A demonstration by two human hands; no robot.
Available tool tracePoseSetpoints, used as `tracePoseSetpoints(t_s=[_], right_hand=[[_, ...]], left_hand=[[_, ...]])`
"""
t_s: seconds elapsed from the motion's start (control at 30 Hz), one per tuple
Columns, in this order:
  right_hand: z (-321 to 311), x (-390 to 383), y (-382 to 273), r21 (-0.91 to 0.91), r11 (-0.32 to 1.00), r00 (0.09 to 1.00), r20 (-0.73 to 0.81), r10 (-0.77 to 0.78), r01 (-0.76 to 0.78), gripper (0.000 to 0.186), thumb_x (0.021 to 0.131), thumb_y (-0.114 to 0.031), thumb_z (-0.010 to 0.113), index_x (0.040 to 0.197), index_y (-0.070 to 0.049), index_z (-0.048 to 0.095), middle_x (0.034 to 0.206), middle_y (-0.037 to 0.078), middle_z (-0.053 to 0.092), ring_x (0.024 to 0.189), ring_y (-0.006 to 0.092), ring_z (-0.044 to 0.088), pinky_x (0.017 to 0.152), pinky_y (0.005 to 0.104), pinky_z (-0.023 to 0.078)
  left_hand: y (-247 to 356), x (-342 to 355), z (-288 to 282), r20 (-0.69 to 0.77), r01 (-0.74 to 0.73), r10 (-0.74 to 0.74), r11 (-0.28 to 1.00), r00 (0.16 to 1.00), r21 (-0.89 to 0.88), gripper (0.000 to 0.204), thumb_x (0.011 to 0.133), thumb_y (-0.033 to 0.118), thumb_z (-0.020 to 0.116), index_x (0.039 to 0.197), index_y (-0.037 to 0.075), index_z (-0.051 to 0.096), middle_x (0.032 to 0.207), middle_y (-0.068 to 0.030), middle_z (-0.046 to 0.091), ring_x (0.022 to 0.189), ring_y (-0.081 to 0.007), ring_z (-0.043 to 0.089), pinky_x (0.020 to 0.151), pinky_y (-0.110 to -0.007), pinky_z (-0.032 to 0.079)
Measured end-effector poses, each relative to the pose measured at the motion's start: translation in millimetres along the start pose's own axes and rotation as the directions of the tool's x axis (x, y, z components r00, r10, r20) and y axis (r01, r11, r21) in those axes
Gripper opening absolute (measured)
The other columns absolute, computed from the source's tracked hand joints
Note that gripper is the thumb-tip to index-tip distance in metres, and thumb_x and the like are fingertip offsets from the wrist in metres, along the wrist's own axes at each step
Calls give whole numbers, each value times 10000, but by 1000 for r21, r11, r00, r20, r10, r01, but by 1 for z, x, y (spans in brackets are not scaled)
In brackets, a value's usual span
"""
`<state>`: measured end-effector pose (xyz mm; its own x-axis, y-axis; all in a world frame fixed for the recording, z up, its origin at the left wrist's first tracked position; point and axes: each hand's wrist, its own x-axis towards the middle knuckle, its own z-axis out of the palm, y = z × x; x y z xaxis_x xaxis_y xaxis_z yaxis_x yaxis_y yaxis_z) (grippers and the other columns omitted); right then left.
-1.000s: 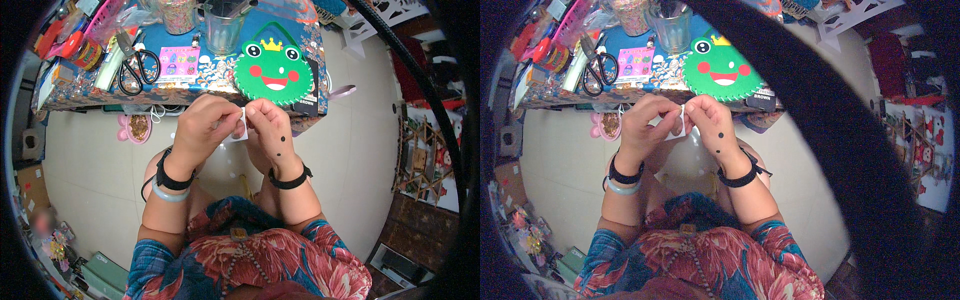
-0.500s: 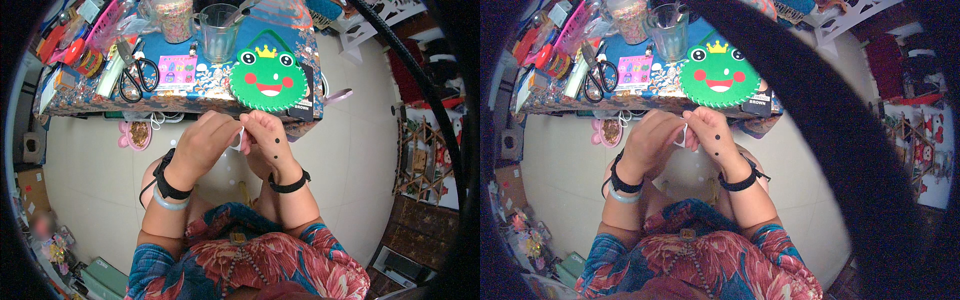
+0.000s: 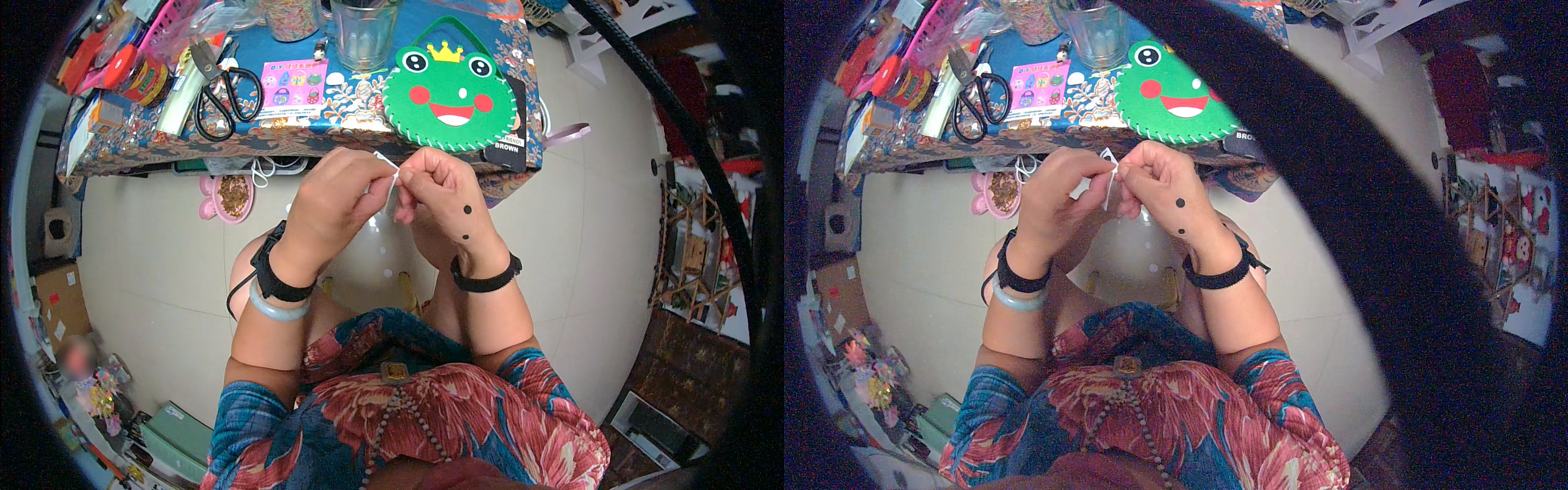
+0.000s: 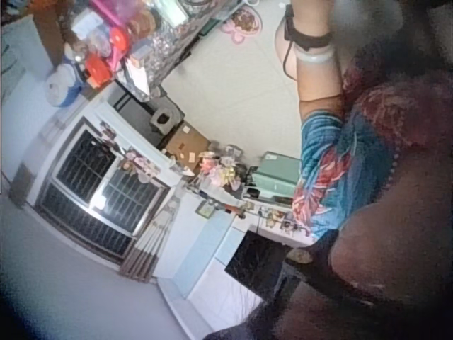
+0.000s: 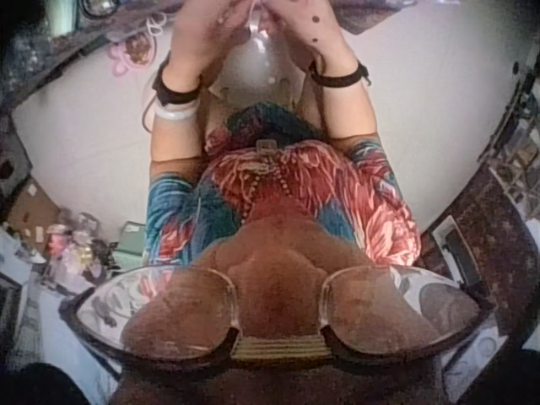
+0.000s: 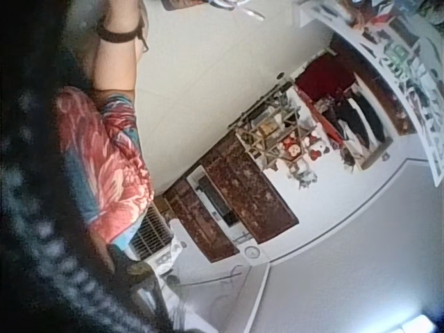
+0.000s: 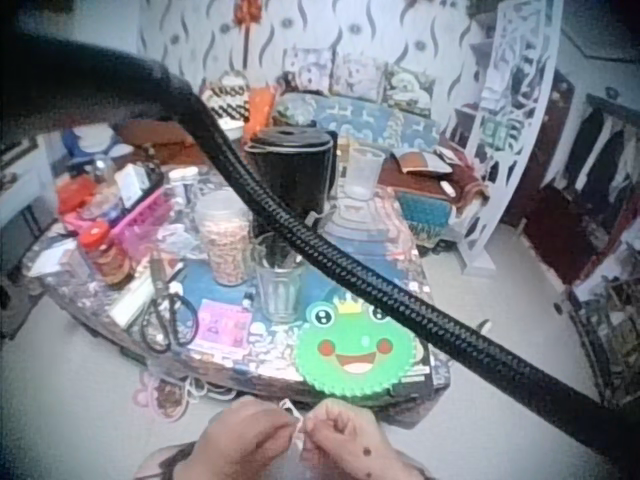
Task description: The person assembles a frog-themed felt bag by peeling backing from adhesive pieces, attaching them to the green felt face, and trimming the edges of a green strap with scissors.
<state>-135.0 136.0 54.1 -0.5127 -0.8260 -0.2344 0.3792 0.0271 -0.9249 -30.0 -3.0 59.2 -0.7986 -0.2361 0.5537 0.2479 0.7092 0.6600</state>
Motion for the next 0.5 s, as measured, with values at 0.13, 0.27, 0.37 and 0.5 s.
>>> tracePoseSetpoints(t_s=[0.13,0.27,0.37,0.5], right_hand=[[8,0,4,92,989,994,9,-113,112,109,904,-103,524,851,-9,544,693,46,591,606,101,581,529,221,469],[12,2,13,-32,991,988,-74,-133,131,121,892,-129,562,869,-10,566,712,30,595,605,76,553,536,219,456],[13,7,29,-322,906,933,-138,-331,274,130,847,-125,621,882,-4,590,735,18,610,618,49,532,554,210,441],[13,8,29,-302,933,958,-147,-247,195,121,832,-118,625,865,-4,598,723,22,618,641,55,546,577,221,450]], left_hand=[[5,2,-5,-3,129,-130,988,992,-90,146,716,-32,648,846,20,606,809,-101,620,738,-261,604,655,-324,491],[-1,-2,-4,-14,108,-108,994,994,-20,137,722,-23,644,847,18,605,825,-102,623,753,-263,607,653,-330,490],[-1,-4,-2,17,169,-170,985,985,28,131,726,-13,640,844,23,594,862,-105,627,791,-266,608,659,-338,484],[-4,-4,-3,-2,115,-115,988,993,106,137,719,18,652,829,47,576,925,-93,635,862,-266,607,731,-367,454]])
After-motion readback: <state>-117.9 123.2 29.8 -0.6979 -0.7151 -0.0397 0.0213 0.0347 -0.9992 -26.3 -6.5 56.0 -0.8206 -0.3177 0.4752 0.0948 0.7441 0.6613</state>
